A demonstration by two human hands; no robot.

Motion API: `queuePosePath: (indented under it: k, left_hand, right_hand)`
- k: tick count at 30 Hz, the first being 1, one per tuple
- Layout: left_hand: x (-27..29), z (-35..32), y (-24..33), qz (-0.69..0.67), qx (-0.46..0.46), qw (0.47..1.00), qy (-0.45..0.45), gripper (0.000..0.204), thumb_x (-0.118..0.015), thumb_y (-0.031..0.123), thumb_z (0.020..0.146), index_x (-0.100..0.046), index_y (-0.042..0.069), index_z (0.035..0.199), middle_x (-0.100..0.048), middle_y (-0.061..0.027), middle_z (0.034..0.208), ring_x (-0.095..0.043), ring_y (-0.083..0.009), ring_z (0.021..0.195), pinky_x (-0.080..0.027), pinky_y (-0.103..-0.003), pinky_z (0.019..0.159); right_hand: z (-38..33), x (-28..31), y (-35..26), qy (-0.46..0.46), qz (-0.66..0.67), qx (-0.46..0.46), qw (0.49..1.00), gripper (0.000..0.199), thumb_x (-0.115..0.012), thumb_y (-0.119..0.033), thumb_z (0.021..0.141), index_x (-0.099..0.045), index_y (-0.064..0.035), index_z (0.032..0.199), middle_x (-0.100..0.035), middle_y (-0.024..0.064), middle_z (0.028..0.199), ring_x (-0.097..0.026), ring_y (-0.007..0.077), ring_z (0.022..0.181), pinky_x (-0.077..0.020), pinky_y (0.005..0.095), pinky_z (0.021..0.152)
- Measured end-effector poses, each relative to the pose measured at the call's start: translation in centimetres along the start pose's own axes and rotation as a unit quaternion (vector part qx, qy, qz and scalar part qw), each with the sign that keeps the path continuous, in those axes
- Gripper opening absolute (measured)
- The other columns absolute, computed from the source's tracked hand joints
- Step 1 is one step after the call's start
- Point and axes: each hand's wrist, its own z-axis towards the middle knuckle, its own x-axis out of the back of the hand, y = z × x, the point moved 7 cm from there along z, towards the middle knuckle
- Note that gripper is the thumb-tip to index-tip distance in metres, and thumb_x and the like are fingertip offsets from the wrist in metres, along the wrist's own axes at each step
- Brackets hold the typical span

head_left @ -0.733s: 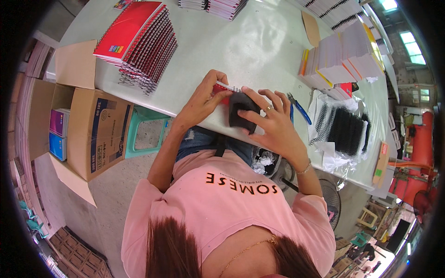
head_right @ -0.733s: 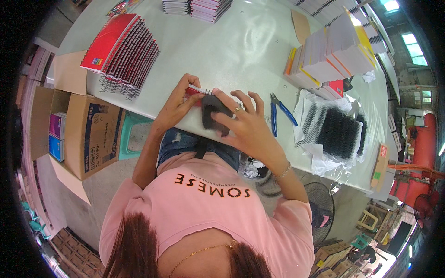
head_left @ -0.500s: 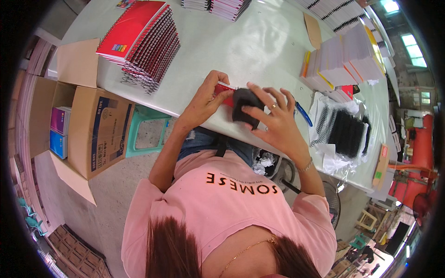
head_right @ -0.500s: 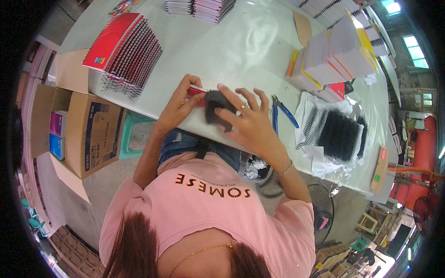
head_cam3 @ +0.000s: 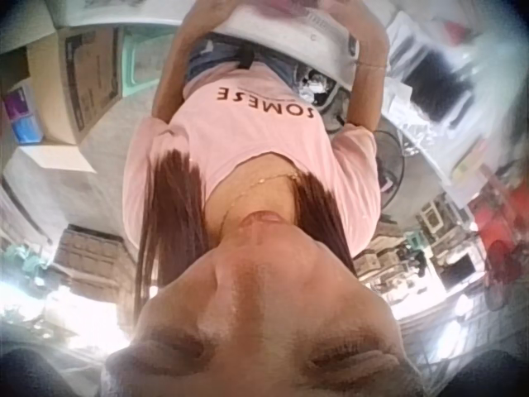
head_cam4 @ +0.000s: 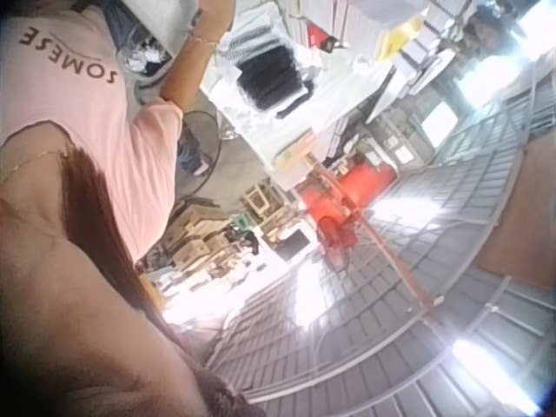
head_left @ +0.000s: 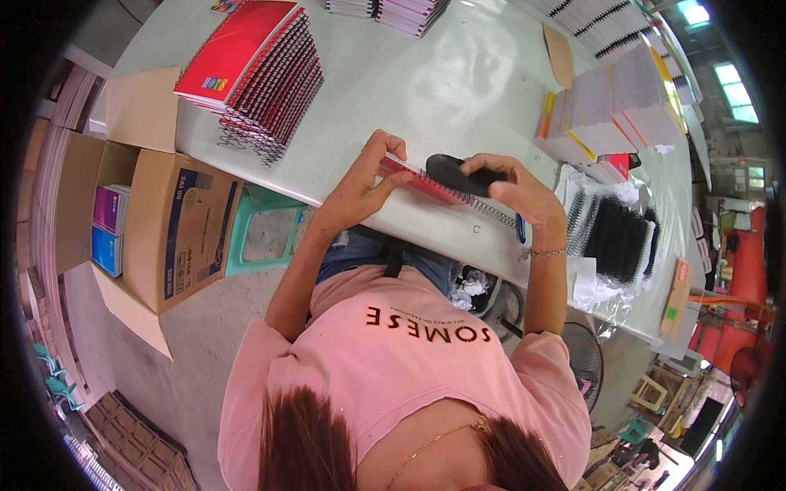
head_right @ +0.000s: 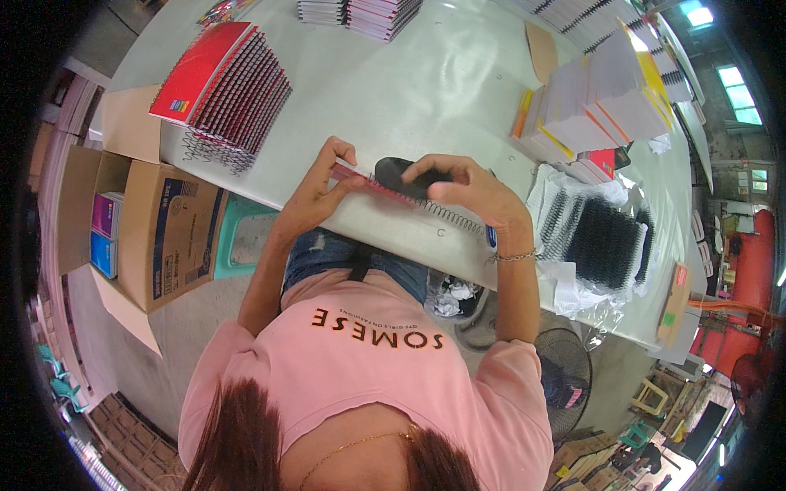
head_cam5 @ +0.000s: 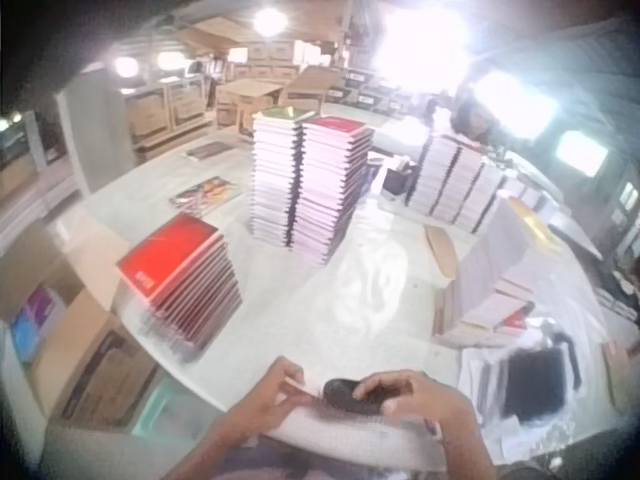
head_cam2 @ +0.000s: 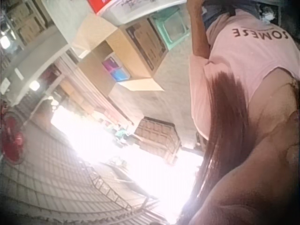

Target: The person assembles spiral-bound notebooks by inserting a metal coil into the punched holes of a red cover and pages, then uses pliers to secure the ends. The finished notebooks are stacked on the table.

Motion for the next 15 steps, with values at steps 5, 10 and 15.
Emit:
queuePosePath:
  k: [5,10,15]
  left_hand:
    - [-0.3,-0.2,-0.1,-0.008,-0.018,1.0,-0.017,0.028,-0.065,0.006,0.092,-0.044,0.005,0.11,-0.042,-0.0035,0.103,-0.044,-0.014,0.103,-0.035,-0.026,0.097]
    - [-0.8,0.1,-0.1,-0.05,0.03,0.998,-0.037,0.03,-0.066,0.006,0.091,-0.043,0.005,0.111,-0.043,-0.0044,0.106,-0.044,-0.0149,0.105,-0.035,-0.028,0.098]
    - [-0.4,0.0,-0.1,0.005,0.014,1.0,-0.024,0.033,-0.067,0.007,0.092,-0.042,0.006,0.113,-0.044,-0.0053,0.108,-0.045,-0.0157,0.106,-0.035,-0.029,0.1]
  right_hand:
    - [1.4,0.5,0.0,0.085,-0.099,-0.043,0.991,0.039,-0.082,-0.027,0.079,-0.07,-0.003,0.108,-0.069,0.0053,0.102,-0.061,0.0128,0.095,-0.0472,0.0267,0.085]
    - [0.8,-0.6,-0.9,0.089,-0.144,-0.012,0.986,0.037,-0.082,-0.029,0.08,-0.071,-0.0043,0.106,-0.067,0.003,0.094,-0.057,0.0107,0.083,-0.045,0.0241,0.077]
    - [1.1,0.2,0.7,0.128,-0.14,-0.014,0.982,0.039,-0.08,-0.033,0.081,-0.072,-0.0045,0.106,-0.066,0.0021,0.095,-0.055,0.0101,0.083,-0.0445,0.0252,0.078]
